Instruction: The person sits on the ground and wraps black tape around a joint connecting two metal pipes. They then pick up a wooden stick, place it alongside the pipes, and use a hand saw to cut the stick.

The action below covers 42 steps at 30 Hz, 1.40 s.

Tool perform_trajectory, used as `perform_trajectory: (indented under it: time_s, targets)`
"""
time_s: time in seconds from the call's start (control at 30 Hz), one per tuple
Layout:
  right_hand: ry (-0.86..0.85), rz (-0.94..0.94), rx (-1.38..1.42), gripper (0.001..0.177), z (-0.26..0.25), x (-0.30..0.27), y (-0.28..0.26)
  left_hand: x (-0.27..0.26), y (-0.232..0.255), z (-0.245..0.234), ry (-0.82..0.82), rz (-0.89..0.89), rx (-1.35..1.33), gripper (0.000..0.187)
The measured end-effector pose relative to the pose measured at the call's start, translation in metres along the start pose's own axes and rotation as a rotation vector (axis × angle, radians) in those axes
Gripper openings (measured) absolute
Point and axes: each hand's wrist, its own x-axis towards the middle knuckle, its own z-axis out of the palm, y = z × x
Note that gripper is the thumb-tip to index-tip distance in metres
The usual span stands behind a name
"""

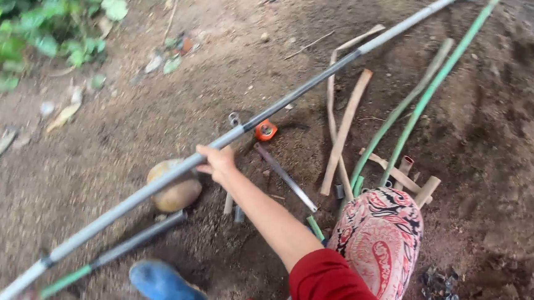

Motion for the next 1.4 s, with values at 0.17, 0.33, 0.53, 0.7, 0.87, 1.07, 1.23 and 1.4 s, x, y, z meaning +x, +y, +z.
perform_trajectory:
  time_s: [0.17,0.33,0.53,0.7,0.87,1.07,1.23,1.4]
  targets:
    - [-0.067,0.060,-0.033,0.041,-0.010,-0.001,-0.009,0.047,-0.079,-0.032,0.330,-0.051,-0.299,0.048]
    - [-0.083,0.147,0.053,0.024,-0.010,0.003,-0.007,0.013,-0.072,-0.007,0.314,-0.022,-0.763,0.020]
    - [-0.033,0.132,0.027,0.033,-0.037,0.031,-0.042,0.008,-0.064,0.003,0.169,-0.111,-0.855,0.015]
    - [0.010,0.009,-0.015,0.032,-0.093,0.096,-0.078,0.042,-0.093,-0.013,0.135,-0.129,-0.850,0.012]
    - [-0.077,0.065,-0.169,0.020,-0.161,0.206,-0.110,0.049,-0.089,-0.013,0.126,0.021,-0.656,0.012]
    - [0.056,0.121,-0.273,0.017,-0.177,0.250,-0.099,0.050,-0.067,-0.011,0.092,0.008,-0.588,0.020]
    - [0.080,0.065,-0.202,0.017,-0.145,0.178,-0.083,0.058,-0.044,-0.013,0.042,0.060,-0.504,0.028]
    - [0.032,0.089,-0.060,0.015,-0.113,0.129,-0.087,0.066,-0.058,-0.025,0.183,-0.056,-0.413,0.016]
